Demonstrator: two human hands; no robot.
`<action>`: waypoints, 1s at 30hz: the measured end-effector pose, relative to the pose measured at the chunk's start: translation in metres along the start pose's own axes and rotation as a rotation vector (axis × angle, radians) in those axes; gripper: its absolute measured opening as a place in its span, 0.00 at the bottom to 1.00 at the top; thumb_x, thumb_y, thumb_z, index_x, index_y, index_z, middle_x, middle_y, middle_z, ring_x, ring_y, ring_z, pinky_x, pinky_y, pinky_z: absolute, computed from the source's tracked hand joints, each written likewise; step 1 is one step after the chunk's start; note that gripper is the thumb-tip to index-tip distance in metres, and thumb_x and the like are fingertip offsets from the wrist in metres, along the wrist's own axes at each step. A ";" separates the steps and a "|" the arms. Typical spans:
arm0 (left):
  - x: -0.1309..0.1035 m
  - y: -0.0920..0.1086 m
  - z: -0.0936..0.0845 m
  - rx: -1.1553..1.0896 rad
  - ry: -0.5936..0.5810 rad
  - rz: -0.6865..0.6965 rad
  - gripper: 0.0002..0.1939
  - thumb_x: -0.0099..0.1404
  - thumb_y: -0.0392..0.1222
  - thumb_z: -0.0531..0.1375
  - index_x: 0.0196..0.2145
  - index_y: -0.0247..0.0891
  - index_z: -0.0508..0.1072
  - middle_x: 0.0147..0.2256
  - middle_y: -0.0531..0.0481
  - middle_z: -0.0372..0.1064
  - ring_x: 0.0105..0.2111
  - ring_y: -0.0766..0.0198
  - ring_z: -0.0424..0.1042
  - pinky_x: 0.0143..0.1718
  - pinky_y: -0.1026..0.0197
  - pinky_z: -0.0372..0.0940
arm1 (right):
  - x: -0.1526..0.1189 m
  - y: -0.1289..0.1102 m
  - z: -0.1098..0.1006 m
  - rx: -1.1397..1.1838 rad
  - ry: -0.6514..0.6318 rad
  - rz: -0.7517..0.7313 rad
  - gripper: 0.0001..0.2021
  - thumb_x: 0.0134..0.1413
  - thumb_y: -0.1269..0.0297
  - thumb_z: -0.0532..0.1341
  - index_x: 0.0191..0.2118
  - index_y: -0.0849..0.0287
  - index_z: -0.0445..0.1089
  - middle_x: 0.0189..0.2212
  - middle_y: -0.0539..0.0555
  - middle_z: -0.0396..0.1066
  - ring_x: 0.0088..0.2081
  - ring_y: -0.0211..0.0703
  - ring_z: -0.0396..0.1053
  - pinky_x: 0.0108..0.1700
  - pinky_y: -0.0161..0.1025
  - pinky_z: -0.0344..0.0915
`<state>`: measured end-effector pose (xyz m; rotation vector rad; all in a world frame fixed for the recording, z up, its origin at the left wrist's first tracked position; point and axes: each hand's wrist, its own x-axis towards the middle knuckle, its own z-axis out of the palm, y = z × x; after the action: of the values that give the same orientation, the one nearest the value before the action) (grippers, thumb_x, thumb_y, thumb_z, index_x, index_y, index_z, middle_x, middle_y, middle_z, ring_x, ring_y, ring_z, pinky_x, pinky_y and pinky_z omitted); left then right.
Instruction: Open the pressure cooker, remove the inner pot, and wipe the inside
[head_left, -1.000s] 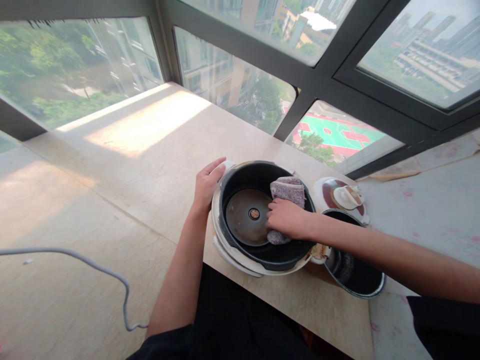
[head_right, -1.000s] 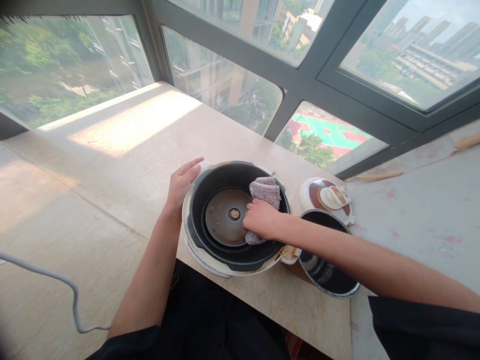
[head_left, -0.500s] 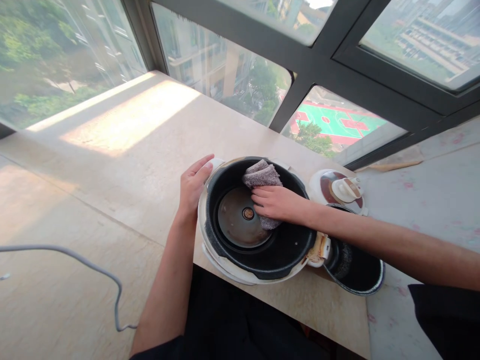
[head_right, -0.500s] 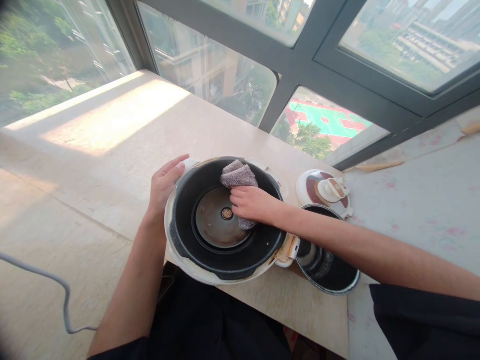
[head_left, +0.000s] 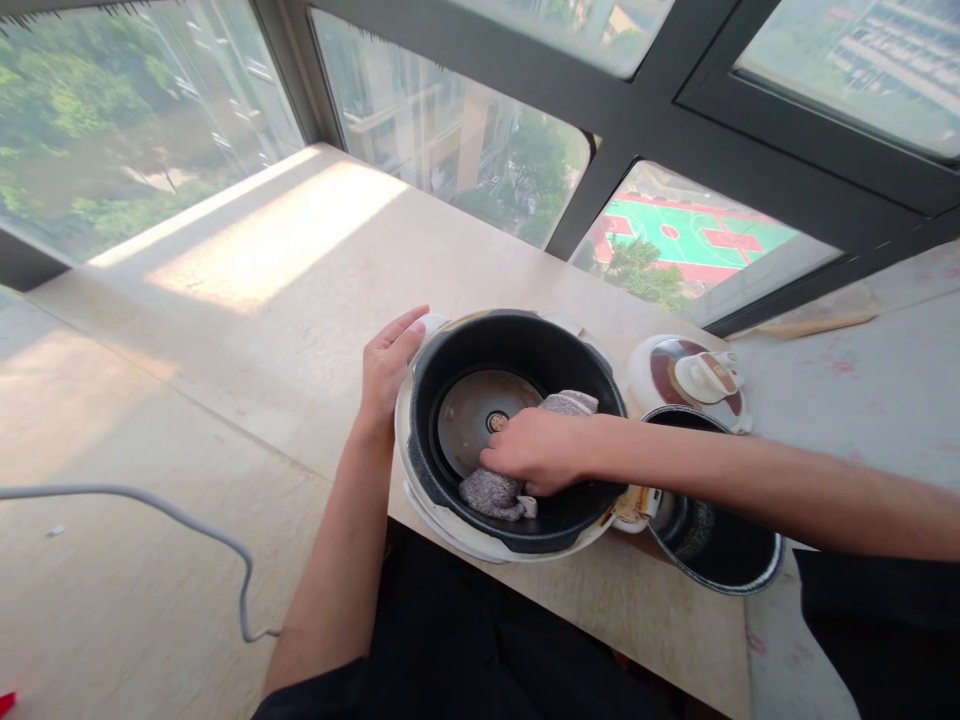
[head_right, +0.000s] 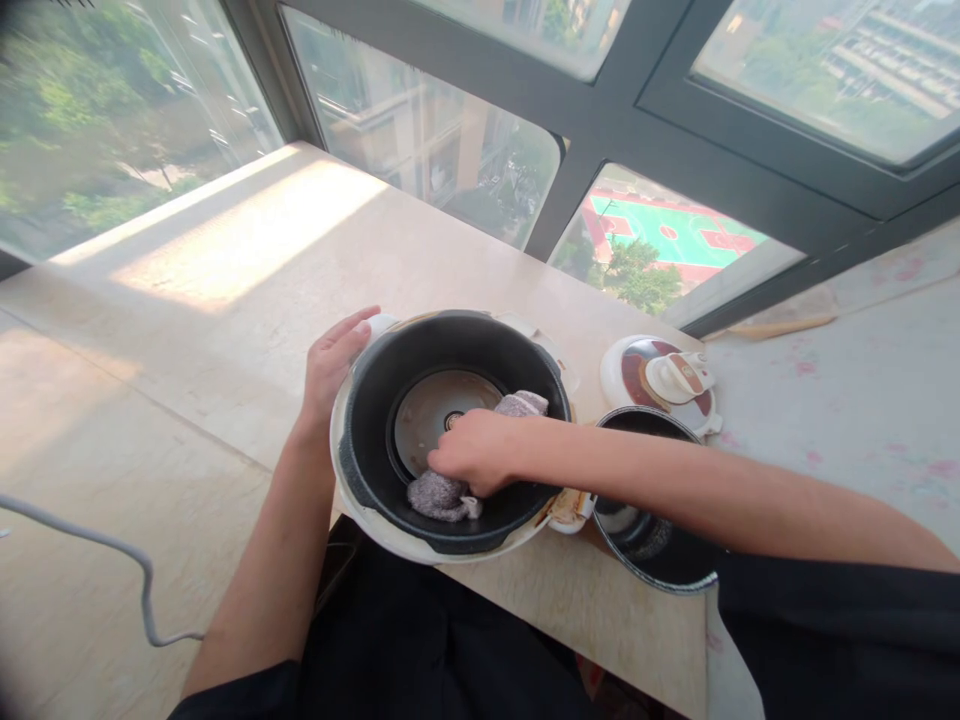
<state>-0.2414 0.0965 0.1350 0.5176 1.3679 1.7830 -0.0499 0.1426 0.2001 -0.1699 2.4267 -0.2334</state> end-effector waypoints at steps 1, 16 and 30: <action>0.000 0.000 0.000 0.013 0.000 0.003 0.25 0.55 0.50 0.70 0.48 0.34 0.80 0.34 0.45 0.79 0.36 0.57 0.77 0.42 0.56 0.72 | 0.005 -0.002 -0.001 0.057 0.044 0.026 0.14 0.55 0.66 0.64 0.48 0.62 0.72 0.40 0.61 0.78 0.41 0.55 0.76 0.35 0.42 0.63; 0.000 0.001 0.001 0.067 0.027 0.013 0.29 0.51 0.53 0.70 0.47 0.34 0.80 0.37 0.45 0.79 0.38 0.58 0.76 0.44 0.57 0.70 | 0.033 0.012 -0.009 1.050 0.734 0.509 0.26 0.52 0.44 0.66 0.48 0.60 0.66 0.50 0.62 0.73 0.50 0.57 0.72 0.50 0.47 0.67; 0.006 -0.003 -0.001 0.085 0.038 0.039 0.26 0.51 0.52 0.69 0.45 0.33 0.81 0.37 0.44 0.79 0.37 0.57 0.75 0.42 0.56 0.69 | -0.035 -0.009 0.019 1.059 0.621 -0.190 0.24 0.48 0.67 0.68 0.54 0.59 0.72 0.44 0.51 0.74 0.46 0.46 0.70 0.49 0.39 0.64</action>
<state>-0.2448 0.1013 0.1309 0.5616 1.4739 1.7802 -0.0107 0.1376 0.2101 0.1827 2.4902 -1.8036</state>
